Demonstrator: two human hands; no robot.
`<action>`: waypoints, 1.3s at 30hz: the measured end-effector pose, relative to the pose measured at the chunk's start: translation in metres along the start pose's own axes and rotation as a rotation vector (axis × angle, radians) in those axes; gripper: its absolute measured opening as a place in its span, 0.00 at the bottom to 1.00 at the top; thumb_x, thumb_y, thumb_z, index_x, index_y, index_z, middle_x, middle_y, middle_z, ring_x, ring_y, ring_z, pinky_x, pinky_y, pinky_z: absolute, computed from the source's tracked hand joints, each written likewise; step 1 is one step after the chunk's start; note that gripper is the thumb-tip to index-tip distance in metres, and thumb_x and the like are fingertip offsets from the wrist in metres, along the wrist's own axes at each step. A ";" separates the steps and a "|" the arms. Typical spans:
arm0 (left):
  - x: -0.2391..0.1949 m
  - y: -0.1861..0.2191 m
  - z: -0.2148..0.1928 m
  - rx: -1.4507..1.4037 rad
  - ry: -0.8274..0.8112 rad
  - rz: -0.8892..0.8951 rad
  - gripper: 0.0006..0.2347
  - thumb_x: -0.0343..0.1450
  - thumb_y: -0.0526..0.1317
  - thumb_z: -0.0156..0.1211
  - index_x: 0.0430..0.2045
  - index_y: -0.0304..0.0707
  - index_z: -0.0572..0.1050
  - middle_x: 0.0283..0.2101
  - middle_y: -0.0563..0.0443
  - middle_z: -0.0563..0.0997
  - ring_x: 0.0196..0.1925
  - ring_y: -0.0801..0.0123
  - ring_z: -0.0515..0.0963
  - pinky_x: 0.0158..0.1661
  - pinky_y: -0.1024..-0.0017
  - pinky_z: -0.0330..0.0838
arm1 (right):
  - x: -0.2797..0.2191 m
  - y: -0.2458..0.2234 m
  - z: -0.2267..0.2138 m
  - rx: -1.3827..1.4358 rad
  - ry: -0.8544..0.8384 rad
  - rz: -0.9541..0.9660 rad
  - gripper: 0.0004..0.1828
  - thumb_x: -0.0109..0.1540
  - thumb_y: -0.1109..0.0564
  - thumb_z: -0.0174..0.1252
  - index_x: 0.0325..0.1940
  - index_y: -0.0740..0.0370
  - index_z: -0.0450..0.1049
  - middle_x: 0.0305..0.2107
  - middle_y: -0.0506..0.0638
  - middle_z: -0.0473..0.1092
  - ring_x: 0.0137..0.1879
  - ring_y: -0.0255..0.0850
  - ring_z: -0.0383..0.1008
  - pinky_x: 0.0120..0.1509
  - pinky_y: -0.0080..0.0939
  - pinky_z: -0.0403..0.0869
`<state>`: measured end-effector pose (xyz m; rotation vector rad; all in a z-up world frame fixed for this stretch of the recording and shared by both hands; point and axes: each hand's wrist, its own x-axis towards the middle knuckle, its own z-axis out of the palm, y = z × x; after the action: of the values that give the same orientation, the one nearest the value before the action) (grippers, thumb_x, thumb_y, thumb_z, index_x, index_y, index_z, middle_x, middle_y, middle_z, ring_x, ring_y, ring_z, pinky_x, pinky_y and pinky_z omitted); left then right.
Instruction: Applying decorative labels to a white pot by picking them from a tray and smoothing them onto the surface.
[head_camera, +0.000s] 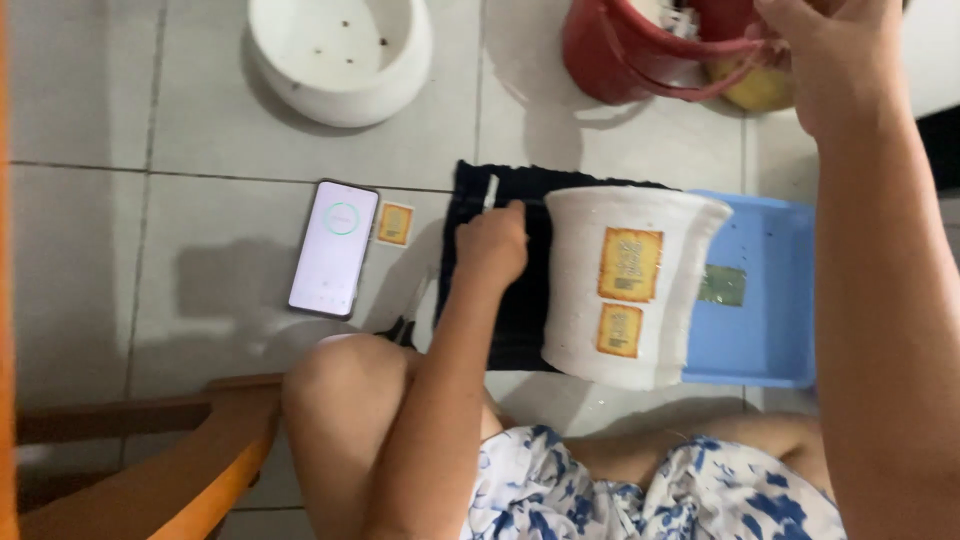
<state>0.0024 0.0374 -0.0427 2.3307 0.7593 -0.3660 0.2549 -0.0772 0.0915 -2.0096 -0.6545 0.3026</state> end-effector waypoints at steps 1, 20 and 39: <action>-0.004 0.002 -0.006 -0.005 0.018 -0.001 0.07 0.65 0.35 0.45 0.34 0.41 0.68 0.36 0.43 0.77 0.40 0.45 0.75 0.37 0.53 0.67 | -0.011 0.005 -0.013 -0.043 -0.031 -0.067 0.10 0.70 0.60 0.56 0.34 0.53 0.66 0.25 0.41 0.65 0.33 0.26 0.67 0.36 0.27 0.68; -0.021 0.023 -0.007 -0.018 0.067 -0.020 0.15 0.69 0.40 0.49 0.48 0.33 0.70 0.45 0.35 0.75 0.48 0.44 0.75 0.44 0.51 0.70 | -0.213 0.237 -0.048 0.309 0.277 0.791 0.25 0.64 0.51 0.50 0.49 0.82 0.62 0.38 0.74 0.66 0.43 0.58 0.73 0.46 0.55 0.74; -0.017 0.027 -0.013 -0.034 -0.008 0.006 0.16 0.69 0.39 0.47 0.51 0.33 0.68 0.45 0.36 0.74 0.48 0.48 0.74 0.45 0.54 0.70 | -0.160 0.273 -0.023 0.307 0.572 0.541 0.08 0.59 0.56 0.58 0.35 0.63 0.69 0.22 0.58 0.68 0.28 0.42 0.74 0.33 0.41 0.80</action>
<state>0.0062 0.0216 -0.0124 2.2978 0.7483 -0.3570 0.2215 -0.2910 -0.1406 -1.8162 0.2874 0.1179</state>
